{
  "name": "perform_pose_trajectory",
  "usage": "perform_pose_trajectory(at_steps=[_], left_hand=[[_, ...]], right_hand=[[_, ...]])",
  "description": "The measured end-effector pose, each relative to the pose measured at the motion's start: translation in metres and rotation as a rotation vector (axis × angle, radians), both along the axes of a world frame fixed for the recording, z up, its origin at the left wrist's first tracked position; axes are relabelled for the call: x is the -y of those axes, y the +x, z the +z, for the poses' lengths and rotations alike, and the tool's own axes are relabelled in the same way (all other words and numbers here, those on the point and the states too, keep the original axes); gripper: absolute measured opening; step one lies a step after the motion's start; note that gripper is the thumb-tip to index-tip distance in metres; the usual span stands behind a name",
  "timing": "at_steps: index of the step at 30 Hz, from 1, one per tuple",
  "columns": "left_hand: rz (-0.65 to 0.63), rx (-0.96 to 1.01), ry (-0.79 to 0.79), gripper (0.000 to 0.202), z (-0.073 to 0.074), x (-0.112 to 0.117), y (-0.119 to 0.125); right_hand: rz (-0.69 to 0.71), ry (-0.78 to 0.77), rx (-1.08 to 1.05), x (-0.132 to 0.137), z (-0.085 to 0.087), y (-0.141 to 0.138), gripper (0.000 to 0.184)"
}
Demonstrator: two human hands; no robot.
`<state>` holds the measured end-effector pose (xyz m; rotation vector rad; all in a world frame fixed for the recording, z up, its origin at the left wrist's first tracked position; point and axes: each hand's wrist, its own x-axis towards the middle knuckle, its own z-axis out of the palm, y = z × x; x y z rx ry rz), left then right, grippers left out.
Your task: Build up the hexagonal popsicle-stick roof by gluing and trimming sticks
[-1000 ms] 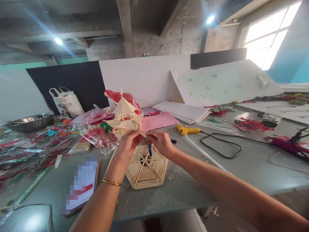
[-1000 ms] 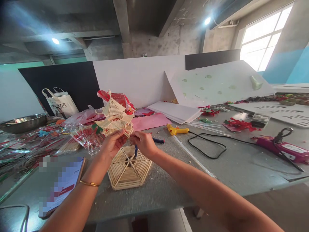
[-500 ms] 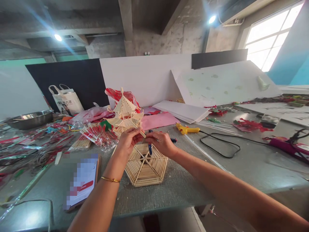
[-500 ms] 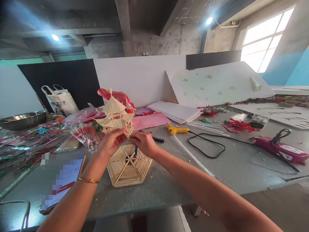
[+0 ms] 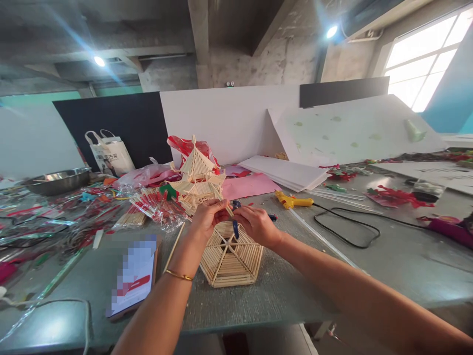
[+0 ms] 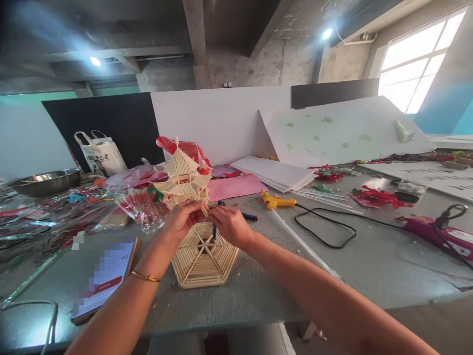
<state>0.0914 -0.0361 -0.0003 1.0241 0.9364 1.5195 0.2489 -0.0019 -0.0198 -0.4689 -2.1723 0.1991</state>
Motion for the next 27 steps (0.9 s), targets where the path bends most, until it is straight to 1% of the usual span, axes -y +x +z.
perform_pose_trajectory(at_steps=[3, 6, 8, 11, 15, 19, 20, 21, 22, 24, 25, 26, 27], left_hand=[[0.079, -0.102, 0.025, 0.015, -0.004, -0.002, 0.007], [0.134, -0.138, 0.032, 0.014, -0.009, -0.006, 0.011], [0.139, -0.138, 0.032, 0.015, -0.009, -0.007, 0.013], [0.117, -0.113, 0.029, 0.015, -0.007, -0.005, 0.013], [0.086, -0.090, 0.032, 0.016, -0.003, -0.001, 0.012], [0.108, -0.117, 0.048, 0.016, 0.002, 0.002, 0.007], [0.129, -0.130, 0.056, 0.016, 0.004, 0.002, 0.005], [0.155, -0.145, 0.066, 0.015, 0.005, 0.001, 0.002], [0.183, -0.162, 0.075, 0.015, 0.006, 0.001, -0.002], [0.236, -0.204, 0.088, 0.015, 0.006, -0.002, -0.008], [0.256, -0.226, 0.091, 0.015, 0.005, -0.004, -0.011], [0.269, -0.246, 0.092, 0.015, 0.004, -0.005, -0.013], [0.276, -0.263, 0.090, 0.015, 0.003, -0.007, -0.015]], right_hand=[[0.013, 0.061, 0.084, -0.011, -0.002, 0.006, 0.021], [0.076, 0.025, 0.113, -0.022, -0.002, 0.012, 0.019], [0.097, -0.037, 0.092, -0.026, -0.004, 0.013, 0.016], [0.093, -0.105, 0.036, -0.026, -0.007, 0.013, 0.012], [0.059, -0.078, 0.012, -0.020, -0.007, 0.011, 0.013], [0.043, -0.026, 0.120, -0.020, 0.003, 0.012, 0.018], [0.003, -0.027, 0.127, -0.024, 0.005, 0.013, 0.019], [-0.070, -0.042, 0.115, -0.029, 0.007, 0.014, 0.021], [-0.172, -0.074, 0.096, -0.035, 0.007, 0.015, 0.024], [-0.384, -0.185, 0.088, -0.048, 0.006, 0.015, 0.036], [-0.451, -0.255, 0.123, -0.054, 0.005, 0.014, 0.044], [-0.467, -0.323, 0.184, -0.060, 0.003, 0.011, 0.049], [-0.437, -0.379, 0.255, -0.065, 0.002, 0.007, 0.053]])
